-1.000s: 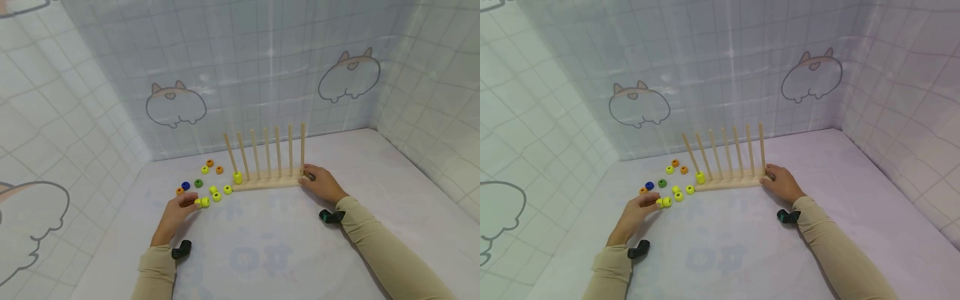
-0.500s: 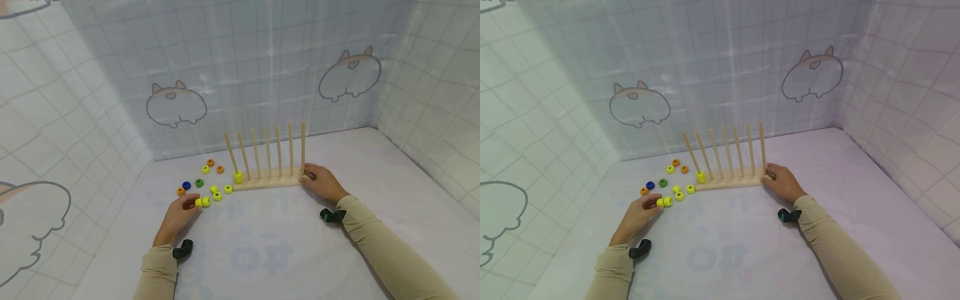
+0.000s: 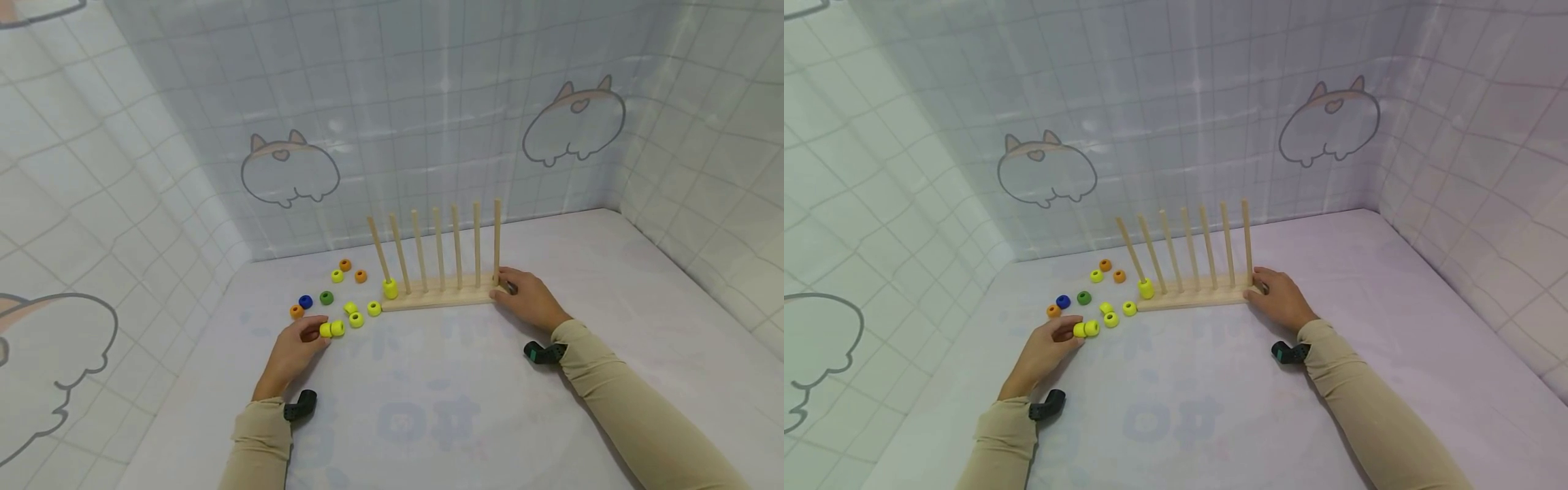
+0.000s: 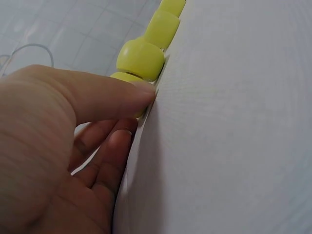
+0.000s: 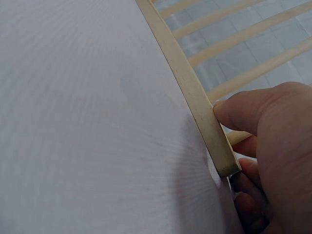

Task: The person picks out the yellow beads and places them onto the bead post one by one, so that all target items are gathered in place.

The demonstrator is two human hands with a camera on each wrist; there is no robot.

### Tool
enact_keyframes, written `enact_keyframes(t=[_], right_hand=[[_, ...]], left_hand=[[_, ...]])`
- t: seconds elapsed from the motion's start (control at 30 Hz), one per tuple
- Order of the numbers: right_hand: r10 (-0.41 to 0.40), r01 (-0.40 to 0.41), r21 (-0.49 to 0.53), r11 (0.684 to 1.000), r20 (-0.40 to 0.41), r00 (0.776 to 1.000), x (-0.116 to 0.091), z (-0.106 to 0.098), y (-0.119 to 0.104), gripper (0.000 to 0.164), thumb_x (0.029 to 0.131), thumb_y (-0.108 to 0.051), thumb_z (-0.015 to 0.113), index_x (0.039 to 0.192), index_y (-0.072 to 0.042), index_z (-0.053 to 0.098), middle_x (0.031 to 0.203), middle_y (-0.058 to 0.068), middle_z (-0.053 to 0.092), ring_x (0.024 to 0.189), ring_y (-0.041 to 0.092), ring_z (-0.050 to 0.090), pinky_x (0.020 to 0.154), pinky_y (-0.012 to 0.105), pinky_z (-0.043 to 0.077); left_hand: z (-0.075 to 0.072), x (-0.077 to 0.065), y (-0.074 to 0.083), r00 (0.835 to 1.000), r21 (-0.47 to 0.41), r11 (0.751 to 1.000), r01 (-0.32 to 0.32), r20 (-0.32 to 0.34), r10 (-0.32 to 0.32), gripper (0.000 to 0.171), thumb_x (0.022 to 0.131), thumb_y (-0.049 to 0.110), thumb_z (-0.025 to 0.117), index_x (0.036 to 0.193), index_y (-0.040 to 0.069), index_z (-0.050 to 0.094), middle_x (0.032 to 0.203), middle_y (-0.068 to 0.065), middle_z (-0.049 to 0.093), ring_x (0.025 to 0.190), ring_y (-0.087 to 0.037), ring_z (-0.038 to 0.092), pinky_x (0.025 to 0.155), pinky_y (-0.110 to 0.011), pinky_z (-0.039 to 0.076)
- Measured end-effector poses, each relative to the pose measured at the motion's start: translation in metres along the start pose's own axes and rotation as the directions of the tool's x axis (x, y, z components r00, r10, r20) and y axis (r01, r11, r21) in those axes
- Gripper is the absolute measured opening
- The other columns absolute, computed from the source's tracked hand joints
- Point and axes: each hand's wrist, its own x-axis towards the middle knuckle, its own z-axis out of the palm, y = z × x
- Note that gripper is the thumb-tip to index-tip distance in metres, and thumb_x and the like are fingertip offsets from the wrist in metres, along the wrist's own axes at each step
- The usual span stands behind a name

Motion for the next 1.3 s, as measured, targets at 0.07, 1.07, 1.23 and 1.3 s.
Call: enact_keyframes(t=[0.07, 1.07, 1.23, 1.3], right_hand=[[0.002, -0.002, -0.001, 1.000, 0.000, 1.000, -0.0004, -0.0004, -0.0004, 0.046, 0.098, -0.023, 0.067, 0.134, 0.005, 0.060, 0.150, 0.021, 0.045, 0.139, 0.044, 0.038, 0.114, 0.057, 0.031], [0.010, -0.010, -0.013, 1.000, -0.003, 1.000, -0.0005, 0.0012, -0.0018, 0.050, 0.098, -0.026, 0.067, 0.137, 0.004, 0.058, 0.151, 0.021, 0.044, 0.139, 0.045, 0.037, 0.113, 0.060, 0.030], [0.010, -0.010, -0.009, 1.000, -0.006, 1.000, -0.0015, 0.0012, -0.0015, 0.049, 0.098, -0.025, 0.068, 0.136, 0.004, 0.059, 0.150, 0.021, 0.045, 0.138, 0.045, 0.038, 0.113, 0.059, 0.030], [0.010, -0.010, -0.006, 1.000, -0.009, 1.000, -0.0014, 0.0013, -0.0010, 0.048, 0.098, -0.024, 0.068, 0.136, 0.004, 0.059, 0.150, 0.020, 0.046, 0.138, 0.044, 0.039, 0.113, 0.059, 0.031]], left_hand=[[0.0005, 0.0005, 0.0001, 1.000, 0.002, 1.000, 0.002, -0.003, -0.002, 0.045, 0.093, 0.009, 0.071, 0.136, 0.013, 0.061, 0.135, -0.007, 0.057, 0.118, -0.025, 0.055, 0.103, -0.044, 0.047], [-0.0027, -0.0025, -0.0042, 0.999, -0.114, 0.993, 0.019, -0.029, -0.022, 0.048, 0.094, 0.033, 0.072, 0.137, 0.015, 0.059, 0.131, -0.006, 0.059, 0.117, -0.024, 0.055, 0.102, -0.042, 0.047], [-0.0030, -0.0030, -0.0033, 0.999, -0.137, 0.990, 0.022, -0.035, -0.027, 0.049, 0.093, 0.036, 0.072, 0.137, 0.015, 0.059, 0.131, -0.006, 0.059, 0.118, -0.024, 0.055, 0.102, -0.042, 0.047], [-0.0028, -0.0029, -0.0028, 0.998, -0.147, 0.988, 0.037, -0.040, -0.044, 0.049, 0.093, 0.036, 0.072, 0.136, 0.016, 0.060, 0.130, -0.005, 0.059, 0.117, -0.023, 0.054, 0.101, -0.041, 0.047]])
